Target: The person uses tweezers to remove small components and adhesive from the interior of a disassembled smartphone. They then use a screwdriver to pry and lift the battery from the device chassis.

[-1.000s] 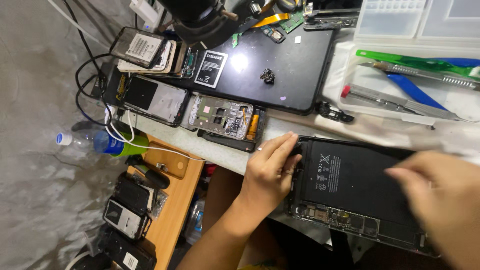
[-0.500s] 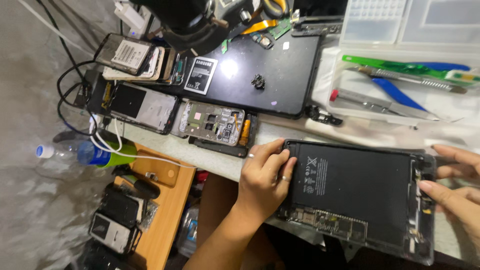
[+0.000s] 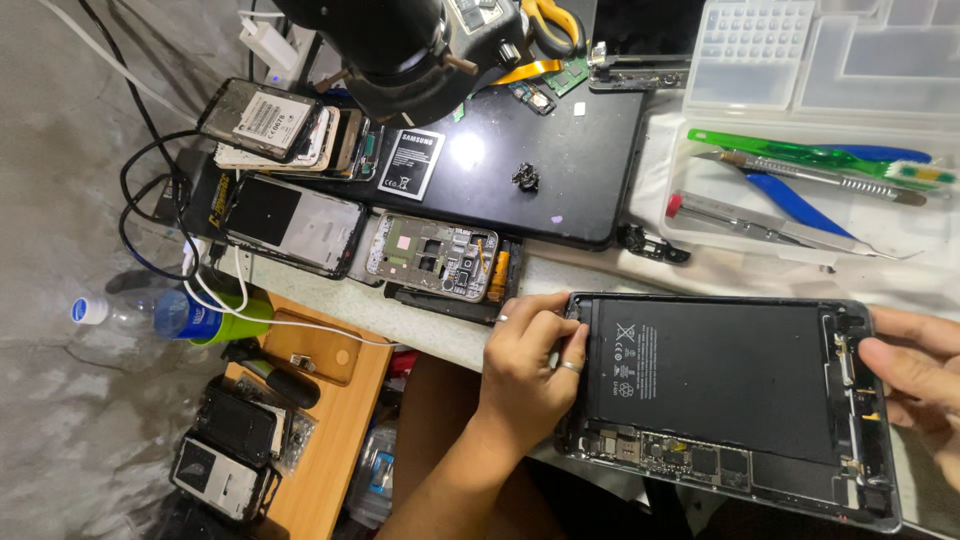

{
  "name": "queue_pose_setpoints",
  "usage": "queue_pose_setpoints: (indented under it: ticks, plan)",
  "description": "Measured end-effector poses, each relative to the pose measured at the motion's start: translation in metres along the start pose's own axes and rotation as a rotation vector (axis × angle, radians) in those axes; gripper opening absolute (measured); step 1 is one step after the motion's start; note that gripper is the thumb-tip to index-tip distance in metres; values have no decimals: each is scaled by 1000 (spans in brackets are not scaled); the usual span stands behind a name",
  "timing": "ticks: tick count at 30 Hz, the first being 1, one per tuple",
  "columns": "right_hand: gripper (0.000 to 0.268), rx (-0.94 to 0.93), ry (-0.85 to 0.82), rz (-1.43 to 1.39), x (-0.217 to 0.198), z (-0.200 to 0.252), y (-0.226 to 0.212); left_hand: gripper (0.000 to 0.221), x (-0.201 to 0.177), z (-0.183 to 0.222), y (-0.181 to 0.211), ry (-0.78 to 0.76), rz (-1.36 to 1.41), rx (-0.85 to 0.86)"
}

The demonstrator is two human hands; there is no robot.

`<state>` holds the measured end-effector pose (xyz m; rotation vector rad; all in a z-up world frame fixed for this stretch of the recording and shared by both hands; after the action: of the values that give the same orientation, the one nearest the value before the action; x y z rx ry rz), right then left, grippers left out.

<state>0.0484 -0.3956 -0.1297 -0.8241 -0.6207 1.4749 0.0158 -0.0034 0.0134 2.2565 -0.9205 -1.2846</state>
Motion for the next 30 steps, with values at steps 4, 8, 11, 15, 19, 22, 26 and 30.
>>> queue_pose_setpoints:
  ticks: [4,8,11,15,19,22,26,30]
  plan:
    - [45,-50,-65,-59,4,-2,-1,10,-4,0,-4,2,58,-32]
    - [46,-6,-51,-41,5,1,1,10,-4,0,-5,-6,56,-35]
    - [46,3,-50,-19,7,3,-3,10,-3,-1,-5,-13,56,-29]
    - [46,1,-72,-33,12,10,-11,10,-4,-2,-4,-20,54,-32]
    - [44,-25,-37,3,18,16,-17,10,-5,-3,-4,-28,56,-44]
    - [43,-35,-39,0,20,19,-19,11,-4,-3,-5,-30,53,-43]
    - [43,-33,-57,-24,19,19,-17,12,-3,-3,-6,-30,50,-41]
    - [43,-52,-82,-44,20,18,-17,11,-3,-4,-5,-28,56,-49]
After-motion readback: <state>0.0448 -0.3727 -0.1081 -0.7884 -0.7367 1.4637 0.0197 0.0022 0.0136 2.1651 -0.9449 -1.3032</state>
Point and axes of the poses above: each hand's wrist, its own z-axis away from the middle knuckle, its own x-axis out of the palm, y = z × x, the point moved 4 cm from there along -z, towards the middle knuckle, and after that the axes turned 5 degrees about -z, right-handed, at the moved point
